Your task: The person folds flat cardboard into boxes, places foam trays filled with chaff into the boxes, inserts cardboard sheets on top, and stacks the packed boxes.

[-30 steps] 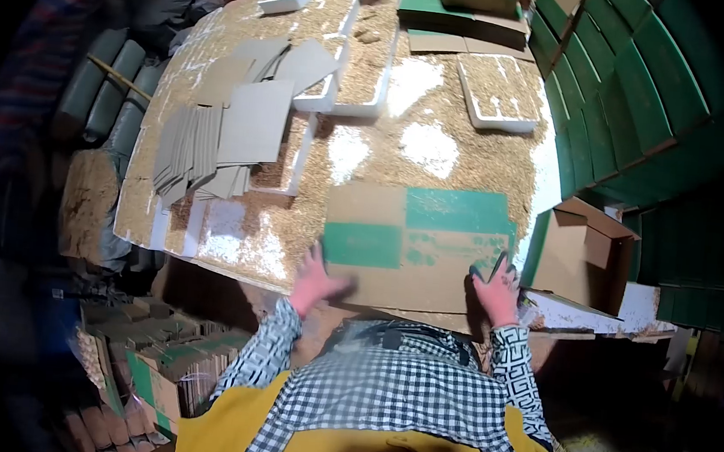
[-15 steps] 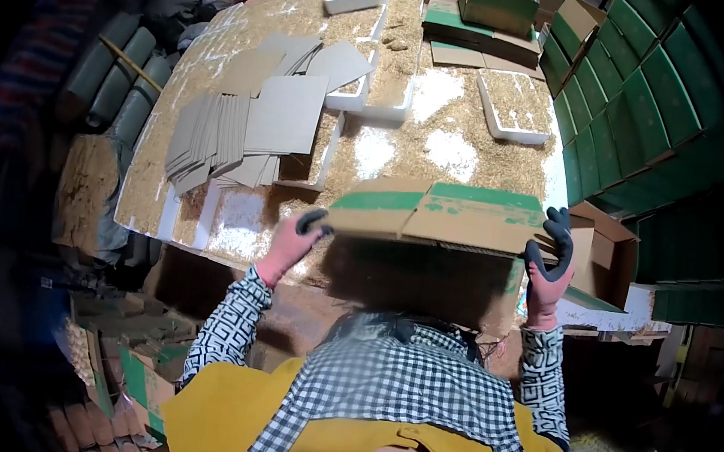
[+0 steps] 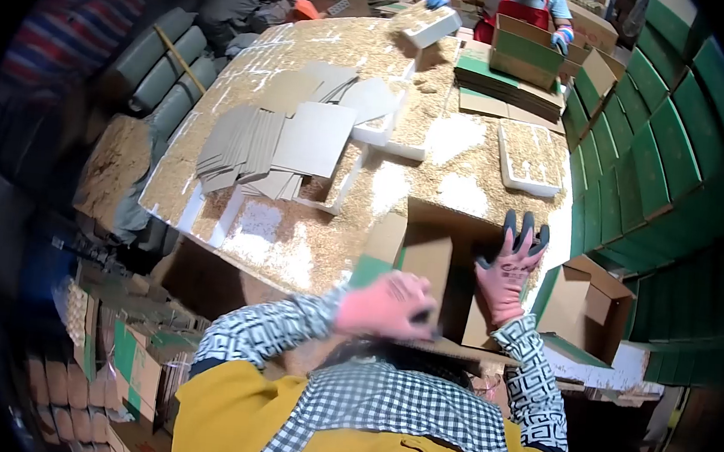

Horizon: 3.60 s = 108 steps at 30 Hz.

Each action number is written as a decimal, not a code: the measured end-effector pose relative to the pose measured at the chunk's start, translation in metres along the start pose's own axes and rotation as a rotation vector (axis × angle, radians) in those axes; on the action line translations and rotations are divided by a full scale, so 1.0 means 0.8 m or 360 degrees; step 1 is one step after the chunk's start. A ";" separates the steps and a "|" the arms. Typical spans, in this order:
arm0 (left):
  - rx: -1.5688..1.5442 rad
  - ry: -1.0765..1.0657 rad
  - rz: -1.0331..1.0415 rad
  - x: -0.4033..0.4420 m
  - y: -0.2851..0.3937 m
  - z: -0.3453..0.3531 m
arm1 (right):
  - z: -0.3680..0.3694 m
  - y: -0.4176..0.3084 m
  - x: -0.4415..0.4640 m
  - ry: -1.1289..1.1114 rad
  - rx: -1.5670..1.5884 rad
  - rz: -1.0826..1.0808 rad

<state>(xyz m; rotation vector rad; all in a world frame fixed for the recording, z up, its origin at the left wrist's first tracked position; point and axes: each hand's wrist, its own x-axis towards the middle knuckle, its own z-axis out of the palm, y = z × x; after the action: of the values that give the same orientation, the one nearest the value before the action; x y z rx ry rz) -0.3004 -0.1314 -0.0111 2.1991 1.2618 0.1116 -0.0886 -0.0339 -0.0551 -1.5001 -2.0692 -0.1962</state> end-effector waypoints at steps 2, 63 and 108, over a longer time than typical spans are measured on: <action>-0.0021 -0.0375 0.0080 0.008 0.005 0.008 | 0.038 0.032 0.004 0.0001 0.0032 -0.0063; -0.2441 0.3419 -0.0860 -0.515 -0.426 0.148 | 0.023 -0.011 -0.006 -0.0941 0.0131 0.0066; 0.0330 0.0796 -0.1631 0.003 -0.524 -0.167 | -0.057 -0.075 -0.129 0.0049 0.0551 0.0514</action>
<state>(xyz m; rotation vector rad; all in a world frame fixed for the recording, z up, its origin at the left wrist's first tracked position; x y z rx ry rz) -0.6652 0.0871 -0.1251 1.4443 2.6153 0.1205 -0.1053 -0.1607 -0.0591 -1.5679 -1.6987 0.2493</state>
